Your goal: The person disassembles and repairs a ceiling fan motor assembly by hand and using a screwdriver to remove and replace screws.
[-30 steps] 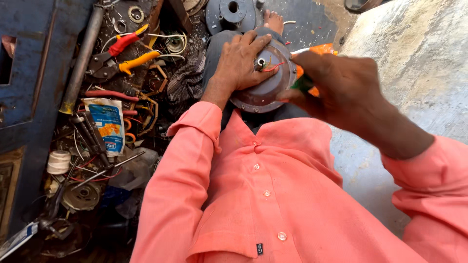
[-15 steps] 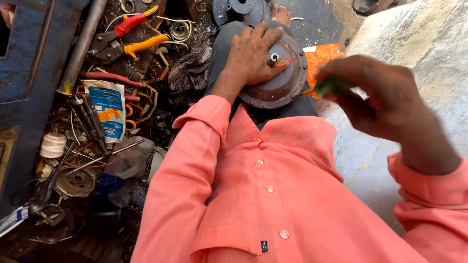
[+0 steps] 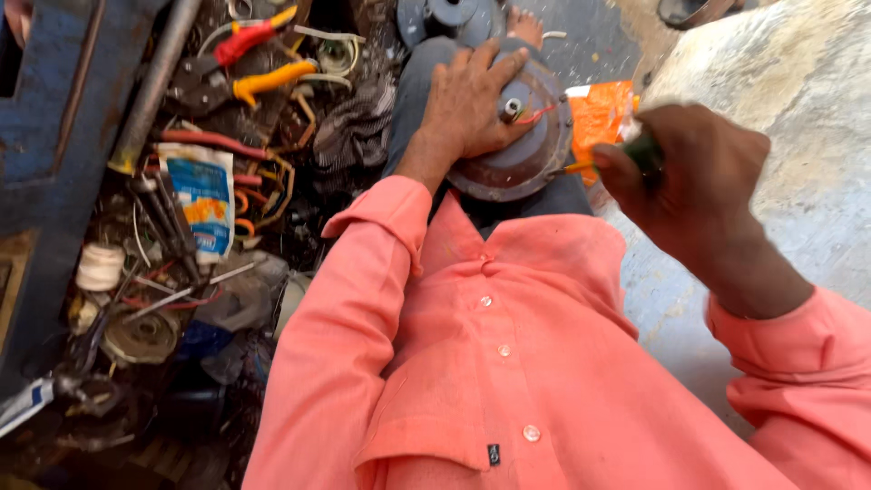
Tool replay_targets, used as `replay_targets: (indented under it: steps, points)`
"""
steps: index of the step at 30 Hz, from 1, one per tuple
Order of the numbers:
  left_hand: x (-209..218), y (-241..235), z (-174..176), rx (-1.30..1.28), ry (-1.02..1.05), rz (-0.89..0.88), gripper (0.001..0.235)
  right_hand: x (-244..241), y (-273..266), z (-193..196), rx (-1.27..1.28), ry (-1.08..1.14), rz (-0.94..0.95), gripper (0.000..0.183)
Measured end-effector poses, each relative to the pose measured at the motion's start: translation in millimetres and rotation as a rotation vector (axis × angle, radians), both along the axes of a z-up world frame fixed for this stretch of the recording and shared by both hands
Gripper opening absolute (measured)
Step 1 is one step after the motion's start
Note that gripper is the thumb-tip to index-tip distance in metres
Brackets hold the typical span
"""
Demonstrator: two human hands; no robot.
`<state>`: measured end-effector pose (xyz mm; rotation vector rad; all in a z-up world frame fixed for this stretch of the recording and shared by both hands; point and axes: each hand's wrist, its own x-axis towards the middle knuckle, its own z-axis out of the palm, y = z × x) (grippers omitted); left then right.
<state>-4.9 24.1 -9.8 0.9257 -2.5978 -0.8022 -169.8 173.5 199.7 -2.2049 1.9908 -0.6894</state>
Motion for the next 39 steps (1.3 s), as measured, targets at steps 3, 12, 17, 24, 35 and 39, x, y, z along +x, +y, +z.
replay_targets:
  steps: [3, 12, 17, 24, 35, 39]
  points:
    - [-2.0, -8.4, 7.1, -0.009, -0.015, 0.008, 0.080, -1.6, -17.2, 12.0, -0.008, -0.094, 0.083, 0.035]
    - [-5.0, -6.9, 11.6, 0.066, -0.100, 0.025, 0.079, 6.8, -1.4, -34.8, -0.168, -0.203, -0.163, 0.028]
    - [-3.1, -3.1, 9.9, 0.072, -0.071, 0.030, 0.080, -21.8, -18.9, -28.7, 0.024, -0.693, 0.180, 0.028]
    - [-2.7, -3.0, 9.4, 0.013, 0.013, 0.015, 0.079, -33.5, -78.9, -39.2, 0.533, -1.537, 1.105, 0.052]
    - [-18.8, -6.2, 10.9, -0.002, -0.082, 0.048, 0.077, -11.6, -5.9, -98.7, -0.548, -1.407, -0.375, 0.056]
    - [-12.9, -0.5, 21.1, -0.041, -0.046, 0.076, 0.083, -12.1, -33.8, -49.1, -0.166, -1.241, 0.081, 0.052]
